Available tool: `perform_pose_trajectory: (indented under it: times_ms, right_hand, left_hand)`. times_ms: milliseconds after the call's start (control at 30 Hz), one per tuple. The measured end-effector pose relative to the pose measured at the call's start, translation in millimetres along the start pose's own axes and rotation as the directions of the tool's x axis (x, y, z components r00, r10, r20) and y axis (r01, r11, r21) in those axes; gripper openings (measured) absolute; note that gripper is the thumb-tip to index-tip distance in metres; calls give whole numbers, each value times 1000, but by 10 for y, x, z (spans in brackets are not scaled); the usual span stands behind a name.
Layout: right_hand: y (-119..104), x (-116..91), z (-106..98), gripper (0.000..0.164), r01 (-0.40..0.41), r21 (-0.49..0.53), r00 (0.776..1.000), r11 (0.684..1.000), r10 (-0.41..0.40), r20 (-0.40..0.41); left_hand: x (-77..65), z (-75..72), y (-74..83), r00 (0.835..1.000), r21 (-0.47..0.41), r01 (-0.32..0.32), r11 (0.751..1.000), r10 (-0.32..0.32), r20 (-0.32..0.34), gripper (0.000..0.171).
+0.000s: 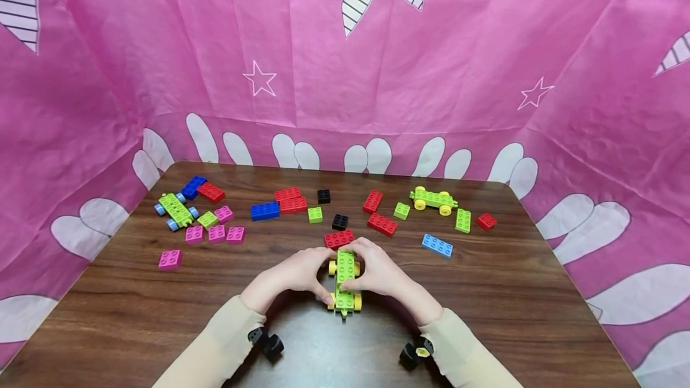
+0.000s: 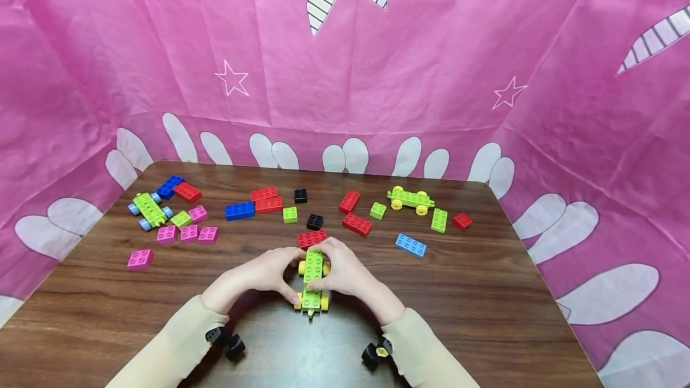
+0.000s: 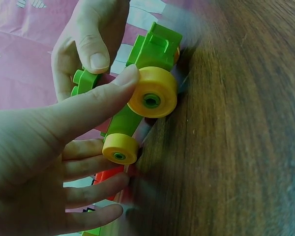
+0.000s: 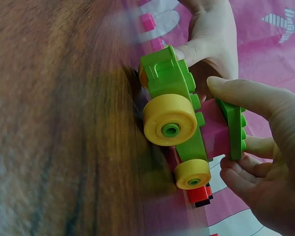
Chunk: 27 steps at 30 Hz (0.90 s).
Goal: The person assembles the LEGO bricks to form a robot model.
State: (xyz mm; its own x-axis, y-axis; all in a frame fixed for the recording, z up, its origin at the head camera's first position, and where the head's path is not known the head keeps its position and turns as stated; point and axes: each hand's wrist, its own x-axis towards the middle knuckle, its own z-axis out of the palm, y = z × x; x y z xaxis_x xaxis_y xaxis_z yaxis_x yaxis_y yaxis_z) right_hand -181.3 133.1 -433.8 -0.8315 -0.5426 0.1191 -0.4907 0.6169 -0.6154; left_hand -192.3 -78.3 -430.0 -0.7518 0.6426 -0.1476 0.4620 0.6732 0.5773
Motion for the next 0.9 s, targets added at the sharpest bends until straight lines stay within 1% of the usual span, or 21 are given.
perform_pose_trajectory:
  times_ms: [133, 367, 700, 900]
  right_hand:
    - [7, -7, 7, 62, 5, -2, 1000, 1000, -5, -3]
    - [38, 3, 15, 64, 7, -1, 1000, 1000, -7, -2]
    - [39, -15, -8, 64, 22, 26, 1000, 999, -22, 8]
    - [53, -38, -69, 73, 50, 26, 998, 998, -51, 36]
  left_hand:
    - [-2, 9, 2, 1000, 11, -5, 1000, 5, -3, 84]
    - [1, 12, -10, 1000, 2, 4, 1000, -4, 1, 85]
    - [3, 10, 0, 1000, -3, 10, 1000, -10, 6, 86]
    - [-7, 6, -6, 1000, -6, 13, 1000, -13, 8, 85]
